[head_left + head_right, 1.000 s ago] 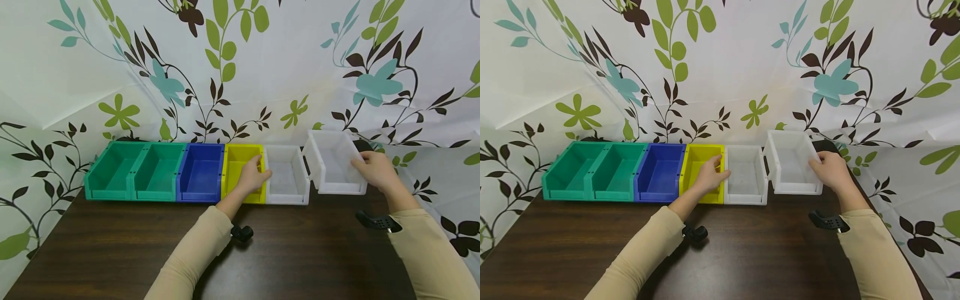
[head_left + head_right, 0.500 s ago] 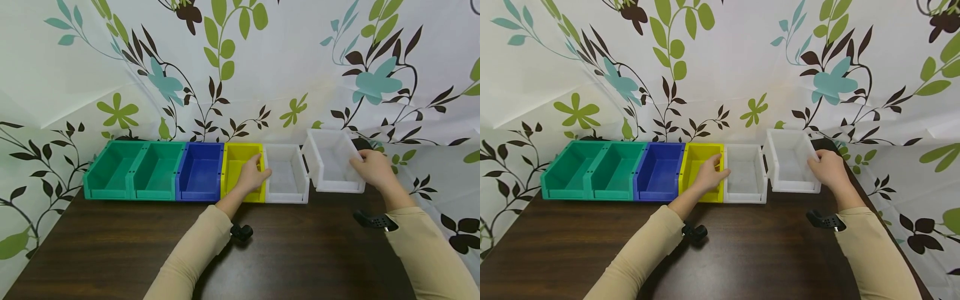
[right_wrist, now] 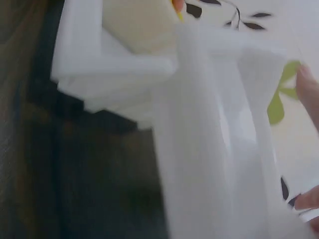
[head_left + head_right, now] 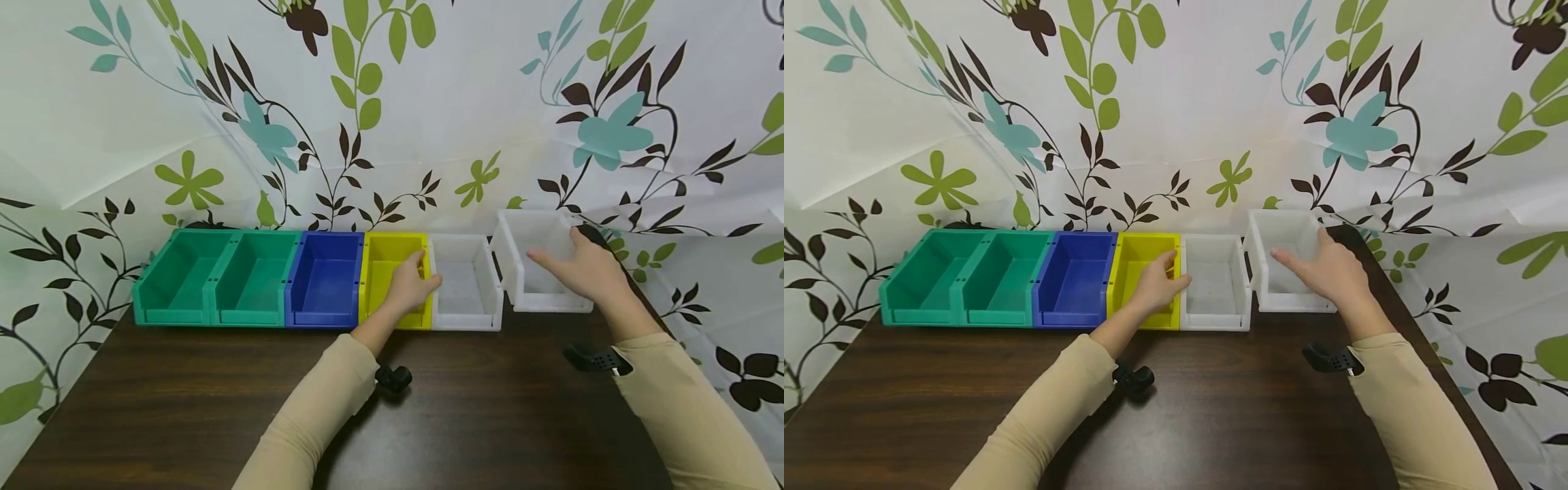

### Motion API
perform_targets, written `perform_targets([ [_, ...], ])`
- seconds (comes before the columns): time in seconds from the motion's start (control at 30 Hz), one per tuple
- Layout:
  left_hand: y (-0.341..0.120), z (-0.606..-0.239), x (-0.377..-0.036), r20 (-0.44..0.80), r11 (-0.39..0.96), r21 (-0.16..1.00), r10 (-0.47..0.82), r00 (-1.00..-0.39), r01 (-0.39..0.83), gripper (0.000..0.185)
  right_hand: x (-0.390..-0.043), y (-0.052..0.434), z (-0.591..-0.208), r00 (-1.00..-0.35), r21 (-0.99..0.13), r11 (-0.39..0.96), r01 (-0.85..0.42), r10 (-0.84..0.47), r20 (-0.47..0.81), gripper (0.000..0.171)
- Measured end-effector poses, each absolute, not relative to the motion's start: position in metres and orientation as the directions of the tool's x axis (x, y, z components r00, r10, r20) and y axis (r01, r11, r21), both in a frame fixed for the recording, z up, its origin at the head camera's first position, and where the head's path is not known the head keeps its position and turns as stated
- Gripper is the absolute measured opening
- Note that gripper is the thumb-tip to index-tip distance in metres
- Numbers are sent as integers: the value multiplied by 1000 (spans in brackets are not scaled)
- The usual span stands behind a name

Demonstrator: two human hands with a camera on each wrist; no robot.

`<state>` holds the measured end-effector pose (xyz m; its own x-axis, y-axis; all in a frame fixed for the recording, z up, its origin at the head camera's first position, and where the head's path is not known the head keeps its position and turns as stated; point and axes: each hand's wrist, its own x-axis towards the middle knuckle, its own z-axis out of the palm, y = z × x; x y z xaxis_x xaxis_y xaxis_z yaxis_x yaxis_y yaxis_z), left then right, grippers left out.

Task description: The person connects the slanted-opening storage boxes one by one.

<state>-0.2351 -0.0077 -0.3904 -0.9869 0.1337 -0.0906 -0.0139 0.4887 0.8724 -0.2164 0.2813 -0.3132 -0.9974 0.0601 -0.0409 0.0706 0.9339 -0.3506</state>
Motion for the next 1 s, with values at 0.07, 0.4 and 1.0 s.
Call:
perform_targets([
  [0.07, -8, -391, -236, -89, 488, 873, 138, -986, -11, 69, -219, 275, -309, -997, -317, 947, 53, 31, -73, 119],
  [0.4, -9, -391, -236, -82, 490, 872, 140, -987, -3, 69, -244, 259, -282, -904, -312, 912, -267, -349, -246, 91],
  [1.0, -10, -394, -235, -42, 497, 867, 161, -986, 45, 69, -267, 244, -259, -797, -246, 888, -389, -459, -392, 115],
])
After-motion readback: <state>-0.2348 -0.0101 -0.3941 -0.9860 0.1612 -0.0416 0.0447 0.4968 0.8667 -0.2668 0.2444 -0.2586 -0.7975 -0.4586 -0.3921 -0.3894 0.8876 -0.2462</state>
